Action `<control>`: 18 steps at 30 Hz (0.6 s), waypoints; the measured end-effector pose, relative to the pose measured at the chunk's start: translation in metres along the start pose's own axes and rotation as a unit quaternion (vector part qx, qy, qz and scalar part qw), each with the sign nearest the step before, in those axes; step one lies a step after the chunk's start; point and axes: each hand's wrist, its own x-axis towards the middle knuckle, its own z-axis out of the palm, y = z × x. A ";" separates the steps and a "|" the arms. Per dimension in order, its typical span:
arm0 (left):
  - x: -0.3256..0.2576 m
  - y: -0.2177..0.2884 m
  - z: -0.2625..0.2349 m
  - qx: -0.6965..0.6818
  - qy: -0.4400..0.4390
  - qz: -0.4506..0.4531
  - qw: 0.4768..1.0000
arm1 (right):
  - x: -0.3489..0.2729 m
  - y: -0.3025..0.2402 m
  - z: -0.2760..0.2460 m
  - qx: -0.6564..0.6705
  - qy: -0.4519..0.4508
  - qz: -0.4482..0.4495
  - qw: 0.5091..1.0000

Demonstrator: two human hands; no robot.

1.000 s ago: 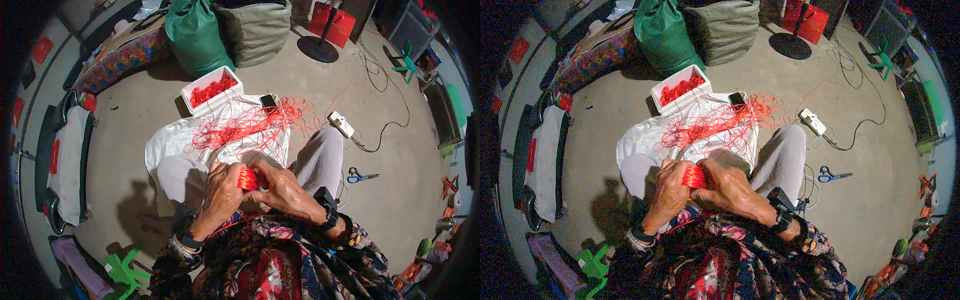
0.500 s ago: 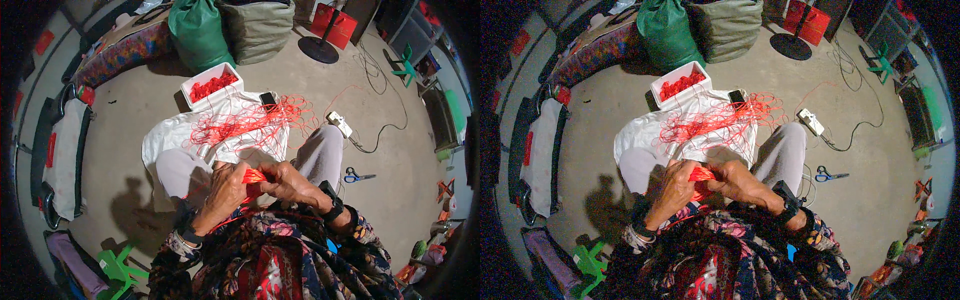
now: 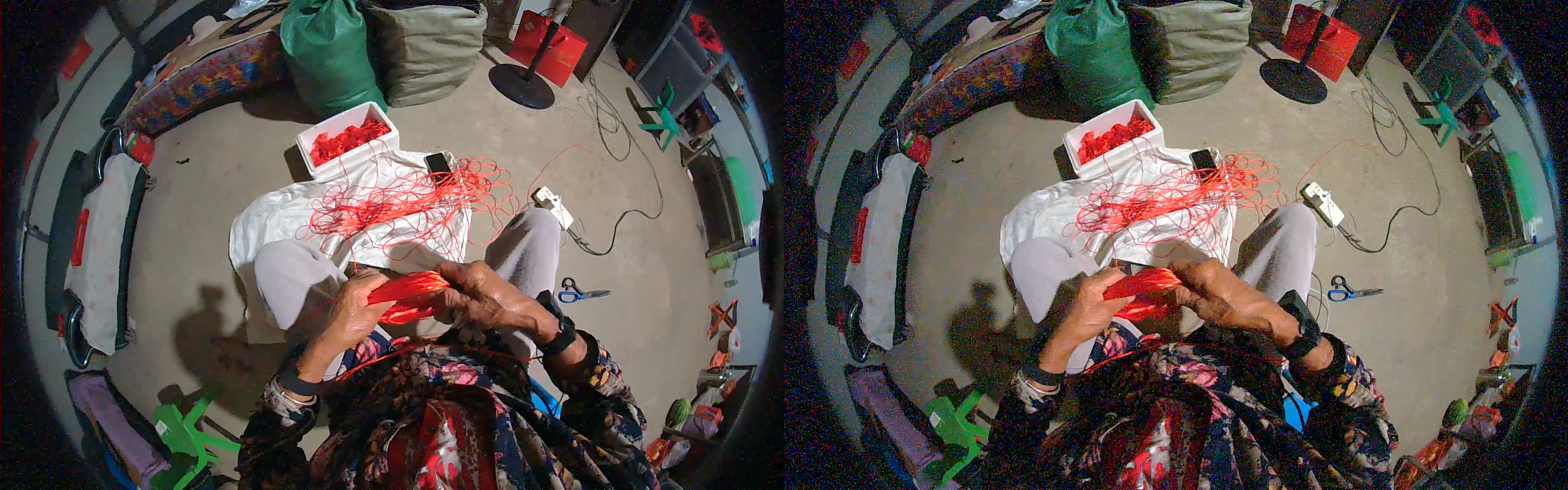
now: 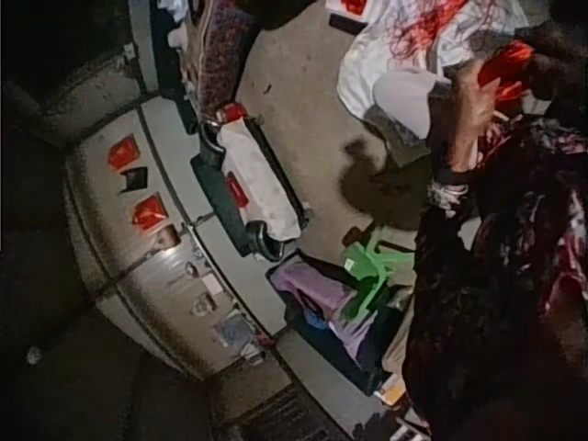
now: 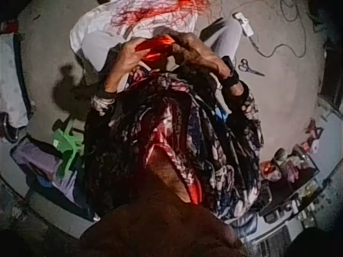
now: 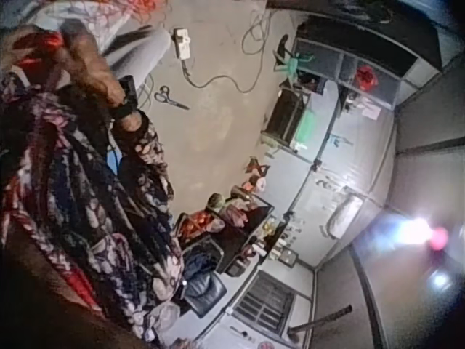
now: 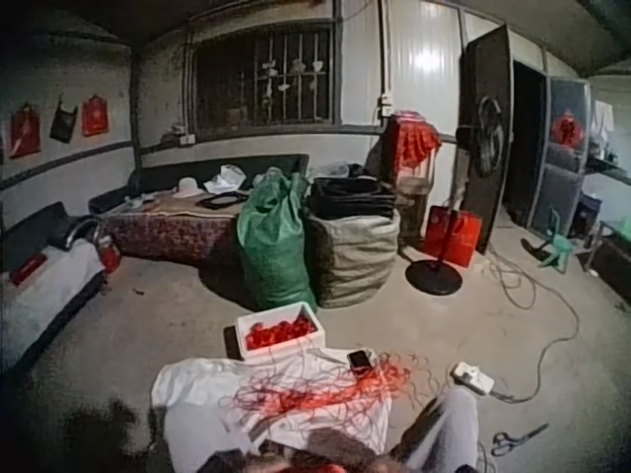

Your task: Winding red plastic string around a bundle of blue items wrapped in plastic and cutting it with scissors.

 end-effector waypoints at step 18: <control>0.010 0.054 -0.024 -0.195 -0.086 0.022 0.977 | 0.018 -0.037 0.019 -0.485 -0.276 0.014 0.830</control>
